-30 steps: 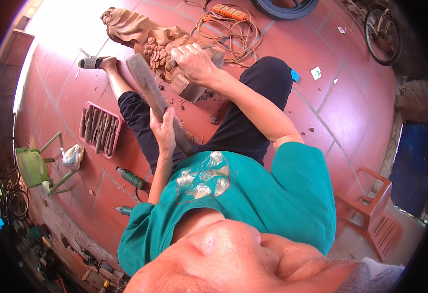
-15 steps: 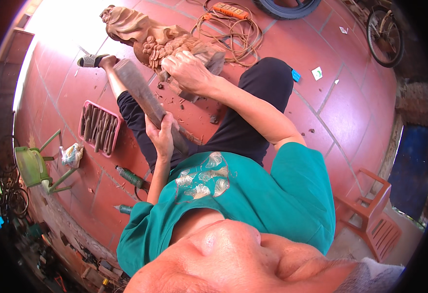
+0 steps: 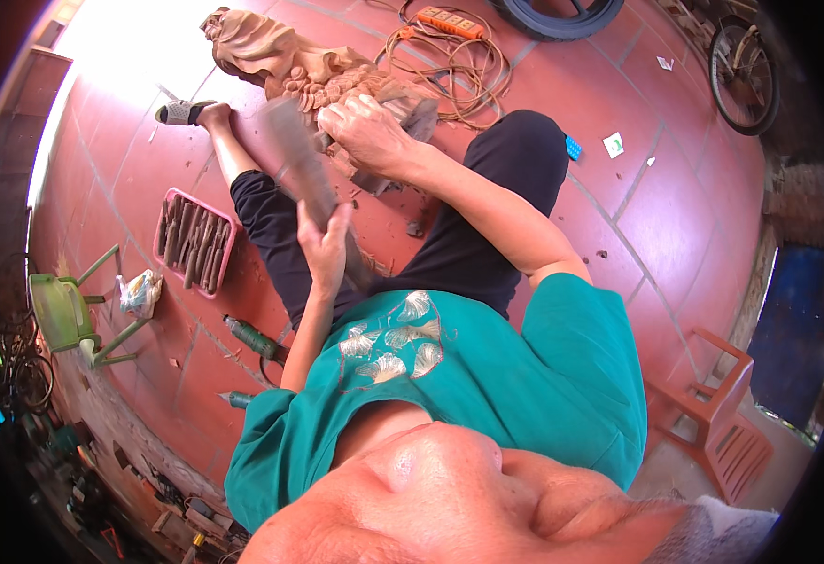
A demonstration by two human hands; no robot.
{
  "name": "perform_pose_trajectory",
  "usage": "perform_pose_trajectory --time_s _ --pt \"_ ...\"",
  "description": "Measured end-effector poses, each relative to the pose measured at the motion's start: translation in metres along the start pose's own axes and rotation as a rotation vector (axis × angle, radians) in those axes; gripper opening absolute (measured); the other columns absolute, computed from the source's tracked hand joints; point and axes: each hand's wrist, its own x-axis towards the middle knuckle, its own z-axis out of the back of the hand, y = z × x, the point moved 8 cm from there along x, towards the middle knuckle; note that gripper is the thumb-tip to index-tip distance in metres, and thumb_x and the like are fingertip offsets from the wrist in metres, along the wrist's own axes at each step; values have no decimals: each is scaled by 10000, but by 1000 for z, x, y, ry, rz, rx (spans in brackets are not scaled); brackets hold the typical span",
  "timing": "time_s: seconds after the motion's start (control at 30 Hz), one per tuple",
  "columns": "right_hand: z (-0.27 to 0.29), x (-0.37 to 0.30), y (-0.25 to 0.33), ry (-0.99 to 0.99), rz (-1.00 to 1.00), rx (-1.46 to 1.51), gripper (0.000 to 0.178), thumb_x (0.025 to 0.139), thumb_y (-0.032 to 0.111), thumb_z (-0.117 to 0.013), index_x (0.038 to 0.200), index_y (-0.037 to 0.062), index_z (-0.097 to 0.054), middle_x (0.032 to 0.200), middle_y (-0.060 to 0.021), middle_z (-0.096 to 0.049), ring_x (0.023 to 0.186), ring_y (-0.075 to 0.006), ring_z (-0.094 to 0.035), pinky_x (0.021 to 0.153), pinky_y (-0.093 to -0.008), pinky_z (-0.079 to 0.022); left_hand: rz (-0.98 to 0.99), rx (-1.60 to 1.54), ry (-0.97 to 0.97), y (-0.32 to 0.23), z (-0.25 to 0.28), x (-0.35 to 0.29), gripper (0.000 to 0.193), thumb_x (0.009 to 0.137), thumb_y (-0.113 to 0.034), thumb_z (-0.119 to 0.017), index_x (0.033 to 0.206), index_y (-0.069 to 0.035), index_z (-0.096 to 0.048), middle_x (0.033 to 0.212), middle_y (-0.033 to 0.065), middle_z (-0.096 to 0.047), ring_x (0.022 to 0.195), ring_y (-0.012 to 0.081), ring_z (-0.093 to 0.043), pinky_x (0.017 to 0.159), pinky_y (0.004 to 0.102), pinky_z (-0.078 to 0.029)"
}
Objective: The person sits on the floor and carves a wooden sculpture using a chisel and mallet. They repeatedly strike the chisel to shape the wood, occasionally adjusting the sculpture's position.
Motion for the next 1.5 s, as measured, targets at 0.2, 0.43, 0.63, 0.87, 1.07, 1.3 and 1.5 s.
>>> perform_pose_trajectory --time_s 0.2,0.43,0.63,0.87,1.07,1.3,1.5 --pt "-7 -2 -22 67 -48 -71 204 753 20 -637 943 38 -565 922 -135 -630 914 -325 -624 794 -422 -477 77 -89 -29 10 -3 -12 274 953 -147 -692 1147 -32 -536 911 16 -563 753 88 -560 652 254 -500" --pt "9 -4 15 7 77 42 245 751 91 -693 951 58 -554 905 -114 -617 885 -319 -612 795 -426 -484 -6 -166 -57 -8 6 -7 363 994 -190 -641 1261 5 -493 800 56 -581 600 133 -567 542 274 -487" --pt "6 -3 13 49 51 50 316 716 132 -749 949 58 -549 907 -119 -615 886 -321 -615 787 -431 -488 9 -121 -12 -12 3 -11 379 992 -189 -645 1271 13 -486 801 65 -583 599 137 -566 549 277 -490" --pt "-6 -1 14 163 32 44 244 799 76 -643 1033 29 -591 967 -143 -656 947 -329 -656 811 -462 -474 -54 -125 -55 -20 -1 -12 357 990 -164 -640 1262 11 -487 800 61 -578 598 137 -564 552 281 -489" --pt "-8 -6 -7 71 20 -78 237 771 68 -671 990 58 -583 947 -116 -638 937 -314 -639 788 -418 -490 35 54 61 4 -3 -1 310 993 -128 -615 1246 -1 -488 799 46 -559 590 130 -554 538 275 -487" --pt "0 -5 0 78 32 -9 223 767 72 -664 977 74 -590 926 -99 -632 943 -295 -625 801 -421 -488 -93 -136 -41 -18 0 -8 388 996 -163 -635 1300 17 -474 829 80 -604 608 141 -577 547 288 -496" --pt "2 -3 18 165 68 155 336 751 44 -694 1066 70 -578 1004 -87 -634 1008 -285 -644 857 -445 -482 -39 -116 -30 -16 3 -15 408 993 -172 -640 1312 21 -473 825 83 -603 611 145 -581 557 281 -495"
